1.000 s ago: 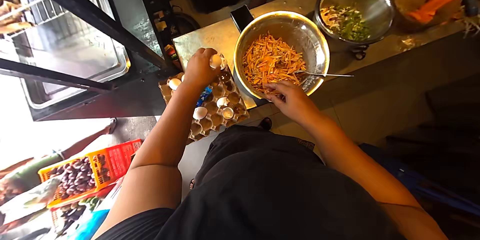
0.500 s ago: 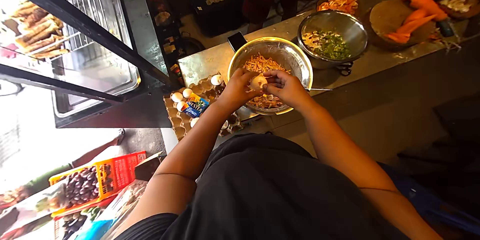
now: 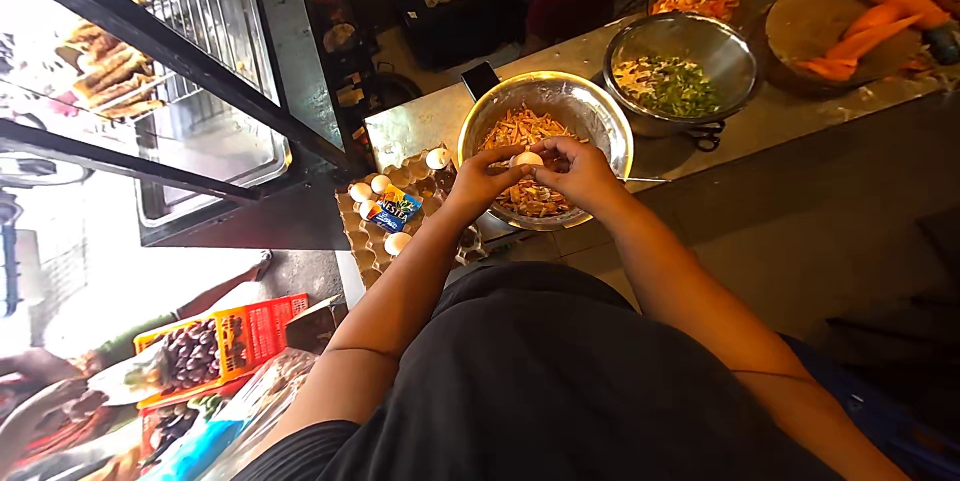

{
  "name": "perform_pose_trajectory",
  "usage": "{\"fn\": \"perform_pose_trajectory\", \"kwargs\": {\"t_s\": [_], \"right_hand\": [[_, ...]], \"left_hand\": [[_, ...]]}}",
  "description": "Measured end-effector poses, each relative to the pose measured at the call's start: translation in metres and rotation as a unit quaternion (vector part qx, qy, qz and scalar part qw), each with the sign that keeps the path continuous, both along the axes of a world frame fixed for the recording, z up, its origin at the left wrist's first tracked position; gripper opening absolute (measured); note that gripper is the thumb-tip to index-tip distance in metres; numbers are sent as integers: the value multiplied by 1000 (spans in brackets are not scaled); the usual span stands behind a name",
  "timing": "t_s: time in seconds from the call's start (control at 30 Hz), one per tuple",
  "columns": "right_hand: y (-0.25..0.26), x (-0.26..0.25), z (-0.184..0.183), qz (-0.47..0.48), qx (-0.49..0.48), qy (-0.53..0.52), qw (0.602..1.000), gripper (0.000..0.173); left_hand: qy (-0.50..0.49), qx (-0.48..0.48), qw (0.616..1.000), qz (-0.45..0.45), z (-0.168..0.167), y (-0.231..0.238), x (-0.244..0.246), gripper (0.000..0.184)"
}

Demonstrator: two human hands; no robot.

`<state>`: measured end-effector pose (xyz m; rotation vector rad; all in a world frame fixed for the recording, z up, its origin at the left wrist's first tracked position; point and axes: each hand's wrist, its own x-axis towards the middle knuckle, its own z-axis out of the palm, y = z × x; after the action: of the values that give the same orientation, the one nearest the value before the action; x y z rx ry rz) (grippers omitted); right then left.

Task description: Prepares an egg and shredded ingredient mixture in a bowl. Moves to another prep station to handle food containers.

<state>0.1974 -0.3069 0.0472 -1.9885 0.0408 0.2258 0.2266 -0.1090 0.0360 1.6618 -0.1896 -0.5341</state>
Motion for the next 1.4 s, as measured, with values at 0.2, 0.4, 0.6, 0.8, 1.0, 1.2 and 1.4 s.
{"fn": "perform_pose_trajectory", "kwargs": {"t_s": [0.2,0.4,0.6,0.8,1.0,1.2,1.4], "right_hand": [[12,-5,4,16,-140,-89,986,31],[14,-3,-4,24,-189,-163,968,27],[10,1,-11,31,-175,-184,967,27],[3,3,-13,32,-148,-177,972,27],[-13,7,-16,27,-83,-147,985,28],[-25,10,-17,27,-33,-101,994,29],[-32,12,-17,-7,-98,-103,990,30]], "left_hand": [[-66,64,996,11,3,-8,-2,40],[-58,74,995,28,3,-14,-1,40],[-41,78,996,25,2,-15,3,39],[-18,72,997,24,2,-16,7,39],[42,0,999,18,-9,-6,16,42],[48,-15,999,7,-8,-1,19,42],[-241,141,960,-31,-9,1,31,37]]}}
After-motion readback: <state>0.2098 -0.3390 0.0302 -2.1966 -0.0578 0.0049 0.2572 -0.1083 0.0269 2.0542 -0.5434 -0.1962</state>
